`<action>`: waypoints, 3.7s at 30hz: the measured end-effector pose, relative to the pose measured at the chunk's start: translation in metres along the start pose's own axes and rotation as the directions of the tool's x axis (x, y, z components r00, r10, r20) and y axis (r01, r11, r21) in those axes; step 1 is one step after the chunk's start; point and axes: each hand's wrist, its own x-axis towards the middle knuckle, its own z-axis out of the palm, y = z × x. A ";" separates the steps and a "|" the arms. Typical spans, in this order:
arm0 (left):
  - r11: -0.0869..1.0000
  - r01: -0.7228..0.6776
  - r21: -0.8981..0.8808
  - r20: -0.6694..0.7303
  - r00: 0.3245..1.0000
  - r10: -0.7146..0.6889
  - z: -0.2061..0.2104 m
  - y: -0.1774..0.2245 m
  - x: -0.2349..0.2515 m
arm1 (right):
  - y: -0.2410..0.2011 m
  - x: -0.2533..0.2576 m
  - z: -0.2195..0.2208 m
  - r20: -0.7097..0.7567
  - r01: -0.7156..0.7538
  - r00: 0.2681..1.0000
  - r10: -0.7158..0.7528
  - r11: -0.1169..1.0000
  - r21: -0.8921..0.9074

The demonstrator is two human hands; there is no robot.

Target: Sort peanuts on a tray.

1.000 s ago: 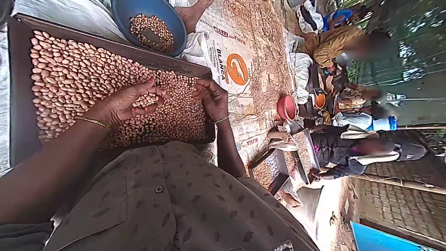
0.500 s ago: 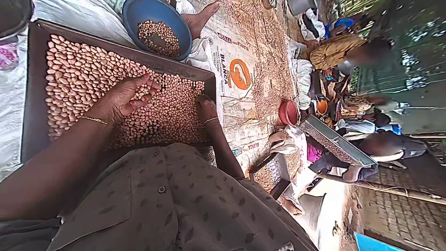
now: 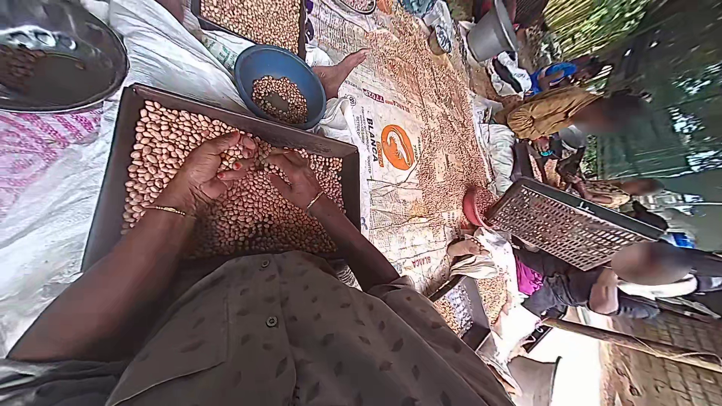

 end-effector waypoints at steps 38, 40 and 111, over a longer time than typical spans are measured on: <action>0.890 -0.354 -0.287 -0.105 0.935 0.338 -0.017 0.023 -0.004 | -0.023 -0.053 -0.065 0.399 -0.228 0.908 0.125 0.948 0.222; 0.892 -0.352 -0.283 -0.114 0.936 0.333 -0.018 0.022 -0.004 | -0.045 -0.044 -0.040 0.346 -0.103 0.938 0.011 0.963 0.249; 0.827 -0.436 -0.354 -0.125 0.899 0.421 -0.019 0.023 -0.005 | -0.039 0.030 0.048 0.355 0.143 0.928 -0.117 0.989 -0.047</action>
